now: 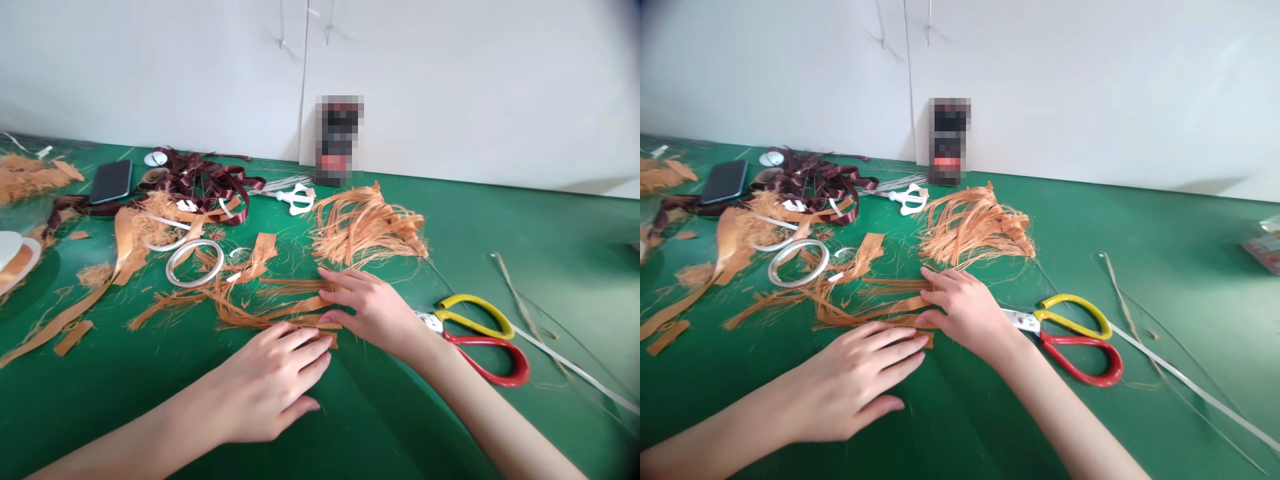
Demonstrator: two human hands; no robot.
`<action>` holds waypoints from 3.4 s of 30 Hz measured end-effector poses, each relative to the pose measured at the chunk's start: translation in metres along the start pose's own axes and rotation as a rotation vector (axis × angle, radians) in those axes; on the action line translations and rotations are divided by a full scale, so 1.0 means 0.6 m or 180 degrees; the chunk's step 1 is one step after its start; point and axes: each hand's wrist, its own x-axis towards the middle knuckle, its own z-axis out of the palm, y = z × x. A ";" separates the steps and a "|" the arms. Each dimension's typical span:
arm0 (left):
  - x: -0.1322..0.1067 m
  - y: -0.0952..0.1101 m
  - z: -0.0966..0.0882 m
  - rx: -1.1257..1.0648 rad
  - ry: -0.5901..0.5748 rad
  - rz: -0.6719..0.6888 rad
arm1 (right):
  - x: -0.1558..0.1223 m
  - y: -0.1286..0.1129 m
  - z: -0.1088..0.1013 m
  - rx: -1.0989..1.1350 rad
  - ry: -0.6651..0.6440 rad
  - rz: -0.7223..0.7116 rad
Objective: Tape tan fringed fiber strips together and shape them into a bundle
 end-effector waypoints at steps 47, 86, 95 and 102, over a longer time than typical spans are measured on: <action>0.003 -0.036 0.014 0.0712 0.0411 0.0047 | -0.002 -0.019 -0.018 0.1224 -0.0668 0.0254; 0.001 -0.077 0.007 0.0713 0.0401 -0.0087 | -0.037 -0.021 -0.002 0.0133 -0.0341 0.0148; 0.001 -0.072 -0.008 0.0439 0.0302 0.0111 | -0.029 -0.021 0.002 0.0279 -0.0368 0.0128; -0.010 -0.078 -0.006 0.0123 0.0260 -0.0014 | -0.027 -0.015 0.008 0.0332 -0.0188 0.0121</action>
